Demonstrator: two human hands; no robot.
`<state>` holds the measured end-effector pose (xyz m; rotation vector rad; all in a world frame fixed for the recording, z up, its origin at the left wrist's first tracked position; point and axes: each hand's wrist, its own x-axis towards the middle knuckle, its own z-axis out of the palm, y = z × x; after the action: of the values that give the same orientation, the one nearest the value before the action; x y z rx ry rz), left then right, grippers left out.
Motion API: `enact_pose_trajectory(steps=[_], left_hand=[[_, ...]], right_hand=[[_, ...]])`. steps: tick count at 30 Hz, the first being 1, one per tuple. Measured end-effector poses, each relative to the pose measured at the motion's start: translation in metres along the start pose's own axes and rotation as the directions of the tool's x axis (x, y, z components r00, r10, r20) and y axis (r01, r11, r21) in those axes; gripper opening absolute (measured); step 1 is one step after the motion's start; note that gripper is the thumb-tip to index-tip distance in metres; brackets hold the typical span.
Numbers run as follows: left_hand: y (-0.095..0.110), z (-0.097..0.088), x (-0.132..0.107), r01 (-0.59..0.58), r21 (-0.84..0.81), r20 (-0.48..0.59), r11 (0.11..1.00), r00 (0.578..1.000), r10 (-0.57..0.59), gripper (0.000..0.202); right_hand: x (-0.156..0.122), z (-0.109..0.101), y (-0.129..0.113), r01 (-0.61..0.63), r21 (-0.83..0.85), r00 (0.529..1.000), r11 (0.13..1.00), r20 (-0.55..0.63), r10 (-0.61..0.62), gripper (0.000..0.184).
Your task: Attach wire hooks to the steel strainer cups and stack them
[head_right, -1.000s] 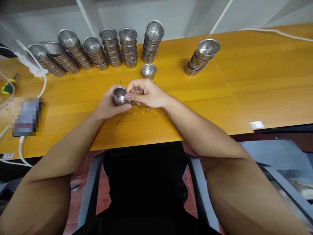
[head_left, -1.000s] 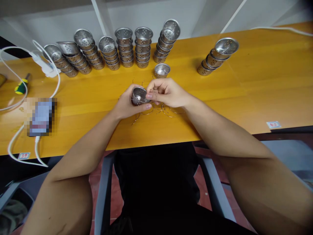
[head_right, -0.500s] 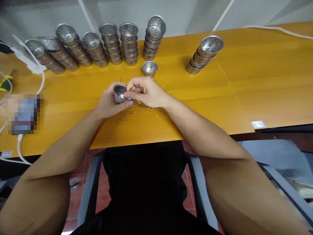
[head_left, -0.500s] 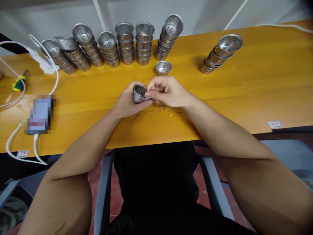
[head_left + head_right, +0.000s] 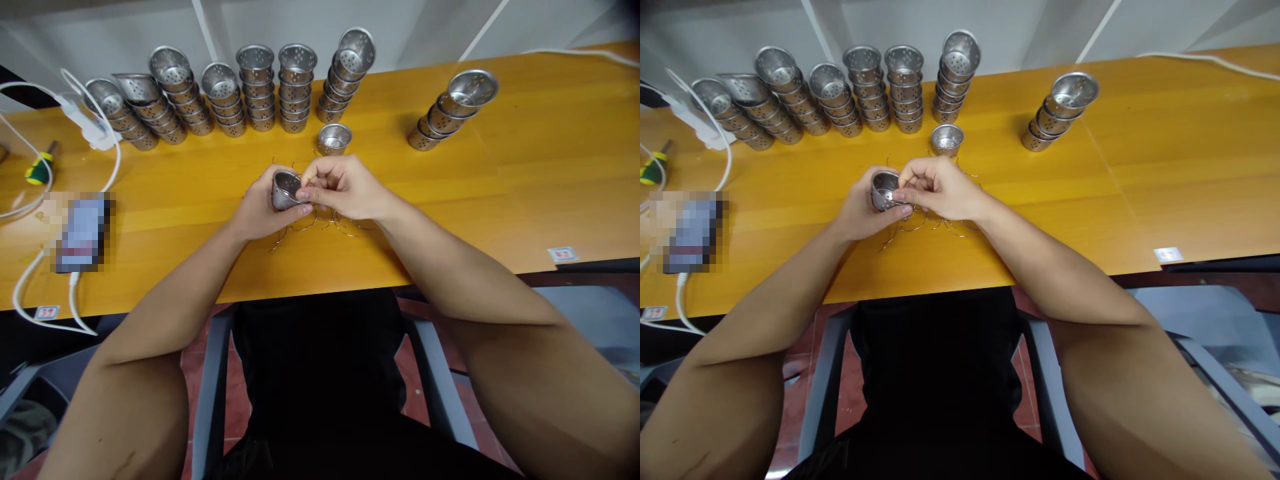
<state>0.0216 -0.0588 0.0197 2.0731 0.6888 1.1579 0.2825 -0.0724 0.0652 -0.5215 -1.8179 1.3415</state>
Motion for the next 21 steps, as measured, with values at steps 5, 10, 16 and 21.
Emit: enact_pose_trajectory(steps=[5,10,16,21], left_hand=[[-0.006,0.0,-0.002,-0.028,0.022,0.0,0.999,1.0,0.028,0.087],[-0.019,-0.002,-0.001,-0.068,0.091,-0.038,0.994,0.997,0.071,0.095],[-0.034,-0.005,0.003,-0.174,0.107,-0.068,0.979,0.981,0.182,0.096],[-0.04,-0.007,0.004,-0.178,0.125,-0.102,0.976,0.976,0.191,0.104]], right_hand=[[0.0,-0.003,0.009,0.044,-0.029,0.998,0.999,-0.052,-0.046,0.057],[-0.004,-0.004,0.009,0.106,-0.146,0.981,0.984,-0.145,-0.127,0.055],[-0.008,-0.007,0.009,0.169,-0.35,0.958,0.921,-0.161,-0.237,0.049],[-0.005,-0.016,0.007,0.271,-0.525,0.927,0.807,-0.082,-0.365,0.039]])
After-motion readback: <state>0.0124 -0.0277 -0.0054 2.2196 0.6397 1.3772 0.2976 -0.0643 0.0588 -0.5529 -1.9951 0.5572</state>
